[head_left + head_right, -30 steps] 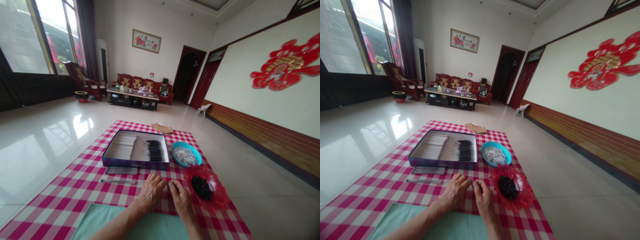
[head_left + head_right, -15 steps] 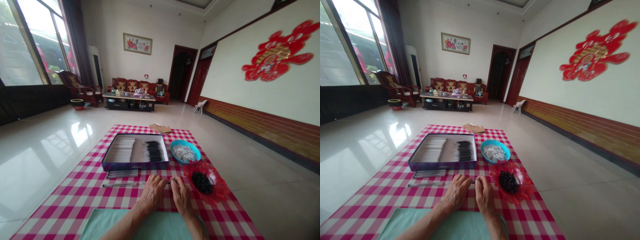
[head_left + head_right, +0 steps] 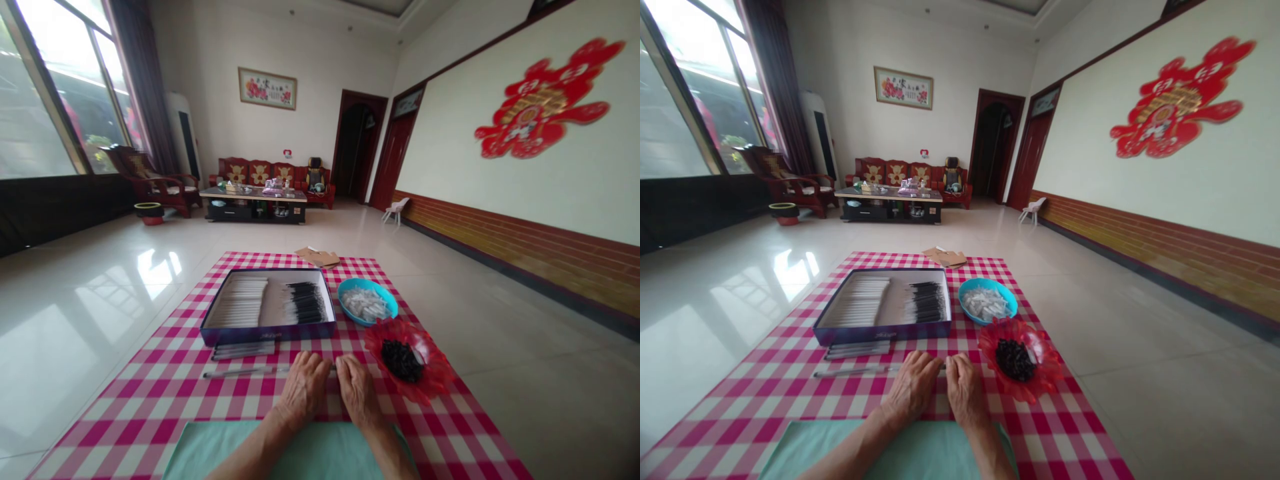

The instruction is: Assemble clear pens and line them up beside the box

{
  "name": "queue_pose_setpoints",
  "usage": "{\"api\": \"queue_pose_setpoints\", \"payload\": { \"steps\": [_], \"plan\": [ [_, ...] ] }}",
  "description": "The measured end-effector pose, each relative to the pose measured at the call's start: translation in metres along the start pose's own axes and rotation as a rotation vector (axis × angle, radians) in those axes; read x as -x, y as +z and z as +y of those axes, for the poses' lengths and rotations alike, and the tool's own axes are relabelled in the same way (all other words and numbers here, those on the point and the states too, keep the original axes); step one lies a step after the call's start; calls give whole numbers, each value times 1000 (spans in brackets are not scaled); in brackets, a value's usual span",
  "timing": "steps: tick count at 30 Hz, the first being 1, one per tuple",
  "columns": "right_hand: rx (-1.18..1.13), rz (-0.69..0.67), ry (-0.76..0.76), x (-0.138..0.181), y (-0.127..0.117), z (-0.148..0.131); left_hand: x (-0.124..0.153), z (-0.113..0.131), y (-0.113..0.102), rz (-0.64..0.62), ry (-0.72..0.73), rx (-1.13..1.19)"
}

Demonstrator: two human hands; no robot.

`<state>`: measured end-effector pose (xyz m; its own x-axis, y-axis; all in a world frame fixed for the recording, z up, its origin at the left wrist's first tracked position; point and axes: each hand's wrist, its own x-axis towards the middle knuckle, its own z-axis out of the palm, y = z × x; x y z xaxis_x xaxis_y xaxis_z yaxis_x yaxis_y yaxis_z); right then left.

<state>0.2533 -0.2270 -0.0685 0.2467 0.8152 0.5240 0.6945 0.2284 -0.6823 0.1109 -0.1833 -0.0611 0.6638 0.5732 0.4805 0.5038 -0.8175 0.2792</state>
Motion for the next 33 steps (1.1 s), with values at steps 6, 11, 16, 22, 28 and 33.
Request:
{"api": "queue_pose_setpoints", "payload": {
  "steps": [6, 11, 16, 22, 28, 33],
  "plan": [
    [-87, -43, 37, 2, -10, -7, 0, -1, 2, 36, -8, -24],
    [-116, -59, 20, 1, -11, -6, 0, -1, 0, 19, -9, -25],
    [-105, -1, 35, -1, -5, -5, 0, 1, 0, 23, 9, -29],
    [-118, 6, 47, 0, -10, -11, 0, 0, -1, 47, -7, -22],
    [-154, -12, 18, 1, -12, -9, -1, 1, 0, 19, -15, -44],
    [-133, 15, 47, -1, -5, -4, 0, 2, 3, 5, 6, -61]
  ]
}}
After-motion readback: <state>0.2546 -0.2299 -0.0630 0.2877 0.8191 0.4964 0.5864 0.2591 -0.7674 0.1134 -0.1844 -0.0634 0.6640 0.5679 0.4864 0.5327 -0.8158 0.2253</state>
